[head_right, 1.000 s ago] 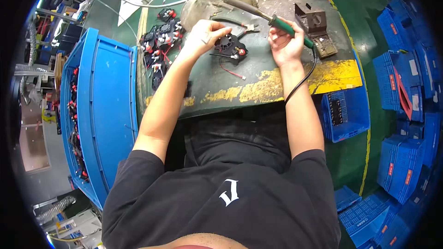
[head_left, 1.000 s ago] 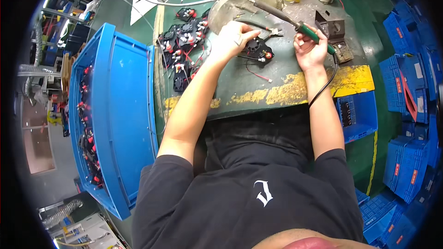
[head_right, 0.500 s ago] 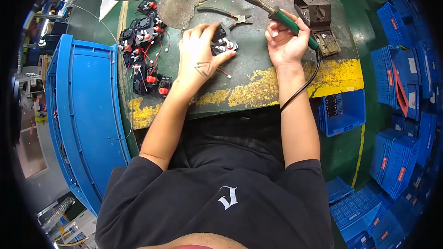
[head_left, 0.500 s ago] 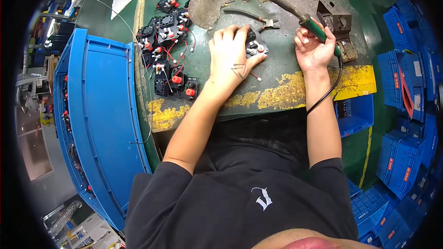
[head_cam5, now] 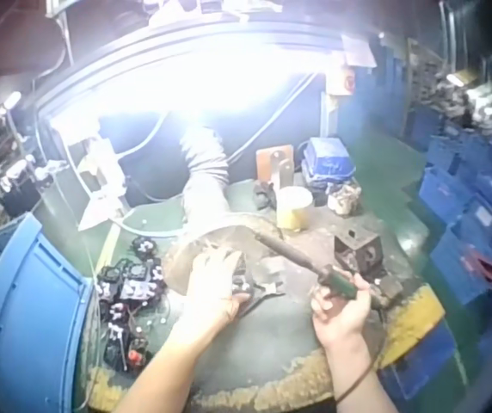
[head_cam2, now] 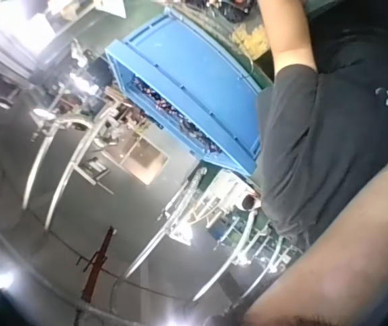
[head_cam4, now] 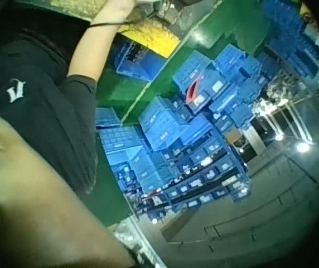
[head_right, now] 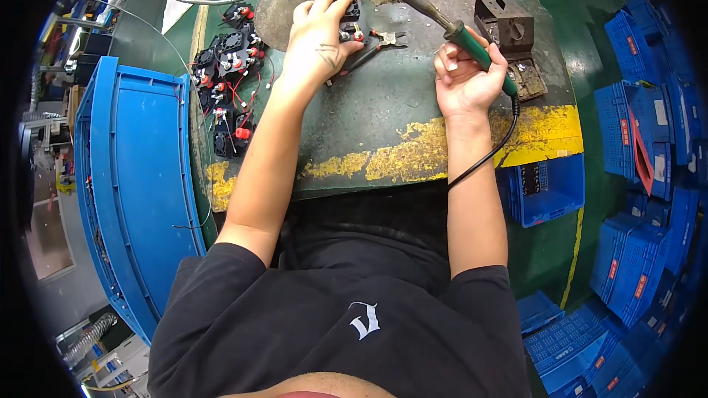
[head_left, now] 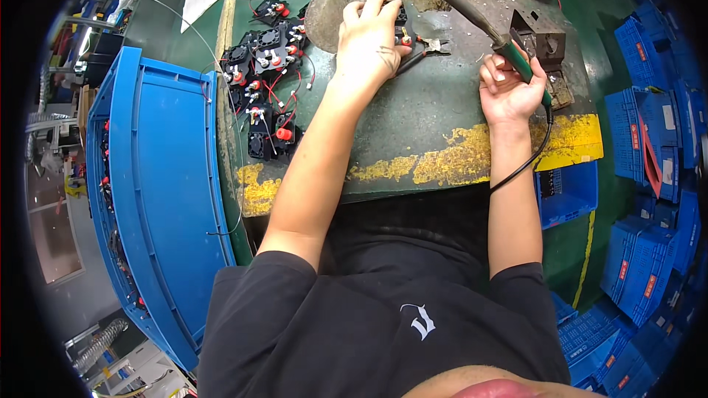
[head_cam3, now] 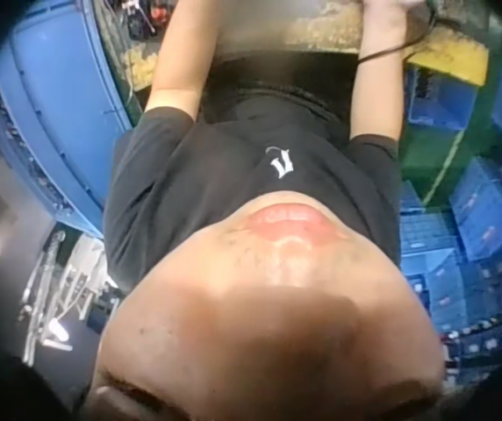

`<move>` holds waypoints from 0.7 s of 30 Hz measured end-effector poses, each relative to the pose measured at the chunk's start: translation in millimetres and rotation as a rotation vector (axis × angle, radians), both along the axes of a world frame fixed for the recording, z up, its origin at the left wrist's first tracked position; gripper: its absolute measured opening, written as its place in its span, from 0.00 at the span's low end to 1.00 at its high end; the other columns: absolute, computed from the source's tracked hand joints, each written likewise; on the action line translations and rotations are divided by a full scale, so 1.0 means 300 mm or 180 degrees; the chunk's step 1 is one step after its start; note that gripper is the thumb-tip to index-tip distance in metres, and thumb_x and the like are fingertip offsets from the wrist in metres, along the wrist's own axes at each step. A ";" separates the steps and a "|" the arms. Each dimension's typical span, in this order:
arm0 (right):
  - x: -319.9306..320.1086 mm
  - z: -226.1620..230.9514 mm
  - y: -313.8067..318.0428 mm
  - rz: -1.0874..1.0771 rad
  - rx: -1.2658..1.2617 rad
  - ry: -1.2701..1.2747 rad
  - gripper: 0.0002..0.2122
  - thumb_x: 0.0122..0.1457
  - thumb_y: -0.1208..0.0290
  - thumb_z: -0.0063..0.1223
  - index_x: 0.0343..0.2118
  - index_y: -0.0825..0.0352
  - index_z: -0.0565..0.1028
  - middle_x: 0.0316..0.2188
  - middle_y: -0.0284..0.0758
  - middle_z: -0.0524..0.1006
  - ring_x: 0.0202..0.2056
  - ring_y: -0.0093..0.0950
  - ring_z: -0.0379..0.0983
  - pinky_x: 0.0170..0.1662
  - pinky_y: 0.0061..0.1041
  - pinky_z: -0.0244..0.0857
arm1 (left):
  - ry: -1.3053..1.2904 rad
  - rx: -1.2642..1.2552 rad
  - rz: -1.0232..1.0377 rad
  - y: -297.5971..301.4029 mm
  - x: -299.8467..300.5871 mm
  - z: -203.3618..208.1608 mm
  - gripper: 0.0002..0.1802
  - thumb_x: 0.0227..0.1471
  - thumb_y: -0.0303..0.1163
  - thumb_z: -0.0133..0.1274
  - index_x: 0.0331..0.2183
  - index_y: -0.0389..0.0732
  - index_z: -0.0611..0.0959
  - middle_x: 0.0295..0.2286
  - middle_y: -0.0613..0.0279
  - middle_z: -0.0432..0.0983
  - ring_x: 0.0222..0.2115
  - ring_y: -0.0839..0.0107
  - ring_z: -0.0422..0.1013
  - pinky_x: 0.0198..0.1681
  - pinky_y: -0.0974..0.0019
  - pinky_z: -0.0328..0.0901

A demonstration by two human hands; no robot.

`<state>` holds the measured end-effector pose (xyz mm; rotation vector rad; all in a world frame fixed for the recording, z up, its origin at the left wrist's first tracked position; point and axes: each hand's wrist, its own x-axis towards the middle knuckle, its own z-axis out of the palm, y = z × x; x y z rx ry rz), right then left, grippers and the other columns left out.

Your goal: Soldering components or wires onto small electronic cooling fans at a factory workstation.

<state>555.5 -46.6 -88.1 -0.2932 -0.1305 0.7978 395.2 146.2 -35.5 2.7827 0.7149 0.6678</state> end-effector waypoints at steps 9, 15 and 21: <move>-0.029 0.018 0.016 -0.0268 -0.0480 -0.0276 0.24 0.67 0.54 0.40 0.45 0.70 0.81 0.24 0.43 0.76 0.23 0.30 0.65 0.21 0.25 0.54 | 0.0129 -0.0221 -0.0003 0.025 -0.033 -0.077 0.32 0.49 0.33 0.66 0.57 0.48 0.80 0.63 0.55 0.68 0.63 0.32 0.56 0.66 0.39 0.58; -0.052 0.038 0.023 -0.0526 -0.0929 -0.0357 0.24 0.67 0.55 0.38 0.44 0.71 0.81 0.22 0.44 0.77 0.20 0.30 0.67 0.19 0.26 0.54 | -0.0078 0.0808 0.0808 -0.109 -0.060 -0.029 0.28 0.48 0.35 0.67 0.53 0.43 0.83 0.55 0.47 0.77 0.56 0.37 0.67 0.63 0.45 0.62; -0.047 0.032 0.006 -0.0606 -0.1162 -0.0291 0.24 0.67 0.55 0.37 0.44 0.70 0.81 0.22 0.44 0.78 0.19 0.30 0.67 0.18 0.26 0.54 | -0.0424 0.0497 0.0180 -0.247 -0.221 0.097 0.23 0.48 0.29 0.66 0.48 0.38 0.83 0.49 0.48 0.77 0.52 0.47 0.70 0.57 0.50 0.65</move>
